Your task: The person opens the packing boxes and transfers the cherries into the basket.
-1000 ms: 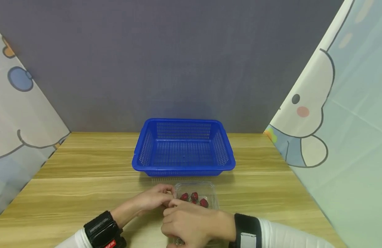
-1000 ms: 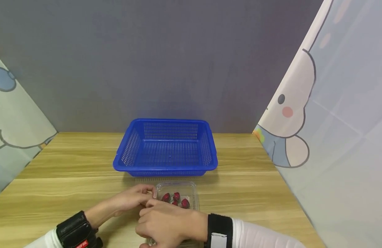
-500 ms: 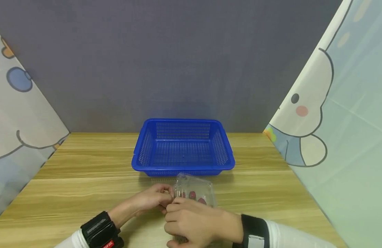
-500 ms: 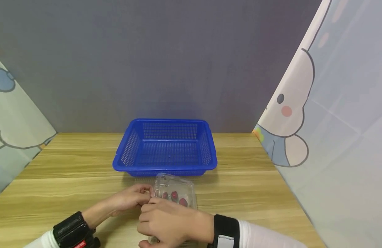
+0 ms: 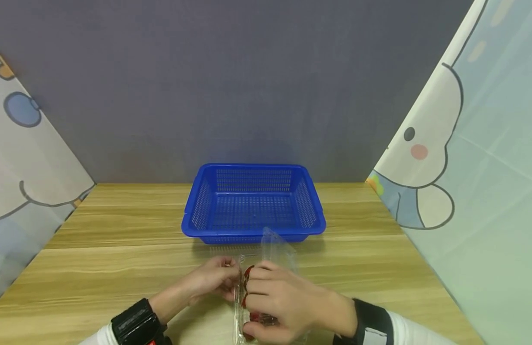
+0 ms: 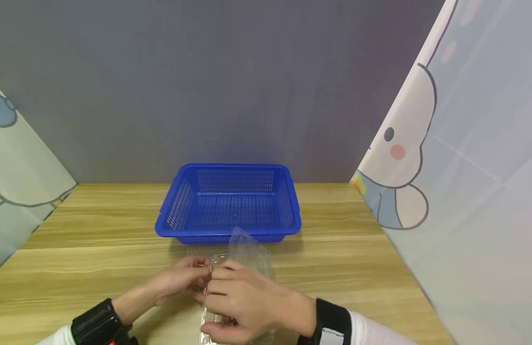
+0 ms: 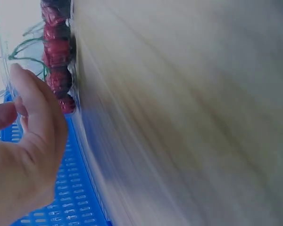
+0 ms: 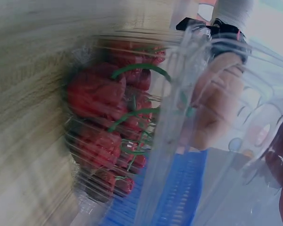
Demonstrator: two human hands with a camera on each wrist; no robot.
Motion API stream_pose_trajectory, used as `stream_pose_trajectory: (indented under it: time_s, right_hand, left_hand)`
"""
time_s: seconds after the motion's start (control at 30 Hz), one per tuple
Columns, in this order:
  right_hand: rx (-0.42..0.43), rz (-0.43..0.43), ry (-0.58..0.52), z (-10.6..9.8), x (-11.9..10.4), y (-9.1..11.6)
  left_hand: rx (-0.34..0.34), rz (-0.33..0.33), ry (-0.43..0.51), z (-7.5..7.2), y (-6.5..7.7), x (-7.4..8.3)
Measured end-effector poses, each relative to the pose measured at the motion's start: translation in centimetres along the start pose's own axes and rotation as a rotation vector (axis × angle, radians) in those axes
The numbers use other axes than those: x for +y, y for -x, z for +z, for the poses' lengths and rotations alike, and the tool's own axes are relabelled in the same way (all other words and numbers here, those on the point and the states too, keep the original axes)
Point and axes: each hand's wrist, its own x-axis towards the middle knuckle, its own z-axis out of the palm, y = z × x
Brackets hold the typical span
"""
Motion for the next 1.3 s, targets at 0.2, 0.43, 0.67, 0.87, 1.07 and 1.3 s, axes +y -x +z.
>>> stream_pose_trajectory:
  time_s: [0.2, 0.43, 0.67, 0.87, 1.07, 1.3]
  right_hand:
    - [0.024, -0.002, -0.009, 0.0, -0.1, 0.1]
    - [0.082, -0.033, 0.011, -0.8, 0.3, 0.6]
    - [0.212, -0.062, -0.032, -2.2, 0.3, 1.6]
    - [0.375, -0.074, -0.098, -3.2, 0.6, 2.5]
    - [0.463, 0.090, -0.138, -3.1, 0.3, 4.3]
    - [0.528, 0.452, -0.202, -2.5, -1.2, 6.8]
  left_hand:
    - [-0.048, -0.006, 0.078, -0.4, 0.0, -0.3]
    - [-0.096, 0.034, 0.101, -0.8, 0.3, 0.0]
    - [-0.098, 0.033, 0.096, -1.0, 0.6, 0.4]
    - [-0.087, 0.035, 0.080, -1.6, 0.9, 0.2]
    - [-0.062, 0.042, 0.079, -2.3, 1.2, 0.0]
    - [-0.066, 0.047, 0.084, -2.5, 1.4, 0.0]
